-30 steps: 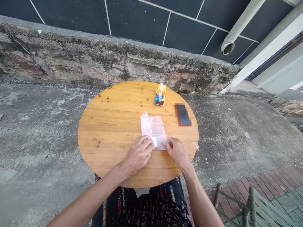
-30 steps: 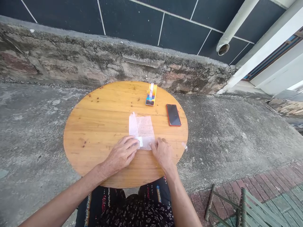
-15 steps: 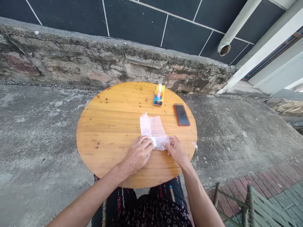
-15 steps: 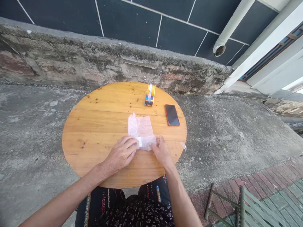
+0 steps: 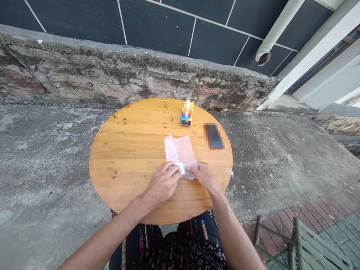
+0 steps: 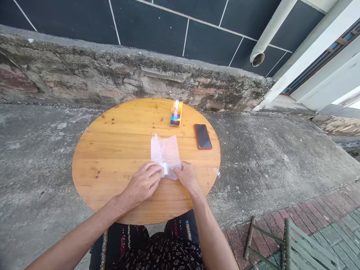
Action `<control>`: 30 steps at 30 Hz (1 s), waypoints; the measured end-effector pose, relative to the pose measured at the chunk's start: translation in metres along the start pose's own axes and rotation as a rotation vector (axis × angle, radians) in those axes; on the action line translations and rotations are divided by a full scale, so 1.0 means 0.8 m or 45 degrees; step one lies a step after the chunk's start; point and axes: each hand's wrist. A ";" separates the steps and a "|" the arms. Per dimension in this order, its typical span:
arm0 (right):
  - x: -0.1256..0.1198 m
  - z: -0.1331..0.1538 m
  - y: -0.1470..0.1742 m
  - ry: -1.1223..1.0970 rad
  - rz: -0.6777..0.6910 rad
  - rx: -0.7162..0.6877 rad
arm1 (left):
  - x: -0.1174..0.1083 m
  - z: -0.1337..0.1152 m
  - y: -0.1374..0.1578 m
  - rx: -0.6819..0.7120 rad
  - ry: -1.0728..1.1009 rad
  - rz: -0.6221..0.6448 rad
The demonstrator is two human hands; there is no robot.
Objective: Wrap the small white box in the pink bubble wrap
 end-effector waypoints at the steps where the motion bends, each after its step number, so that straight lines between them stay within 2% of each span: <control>1: -0.001 0.002 0.000 0.016 0.014 -0.014 | 0.000 0.001 0.000 0.002 0.008 0.006; 8: -0.004 0.017 0.002 0.238 -0.060 -0.088 | 0.001 0.005 0.003 0.034 0.012 0.035; 15: -0.001 0.027 -0.002 0.414 -0.133 -0.082 | -0.002 0.003 0.000 0.030 -0.019 0.033; 23: 0.008 0.029 -0.006 0.379 -0.132 -0.060 | -0.004 0.002 -0.003 0.020 -0.021 0.079; 30: 0.002 0.014 -0.004 0.291 -0.099 -0.056 | -0.007 -0.001 -0.007 0.002 -0.097 0.149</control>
Point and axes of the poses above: each hand's wrist, its own y-axis away from the middle knuckle, its own x-axis out of the palm, z = x × y, and after that the axes turned 10 degrees about y, right-handed
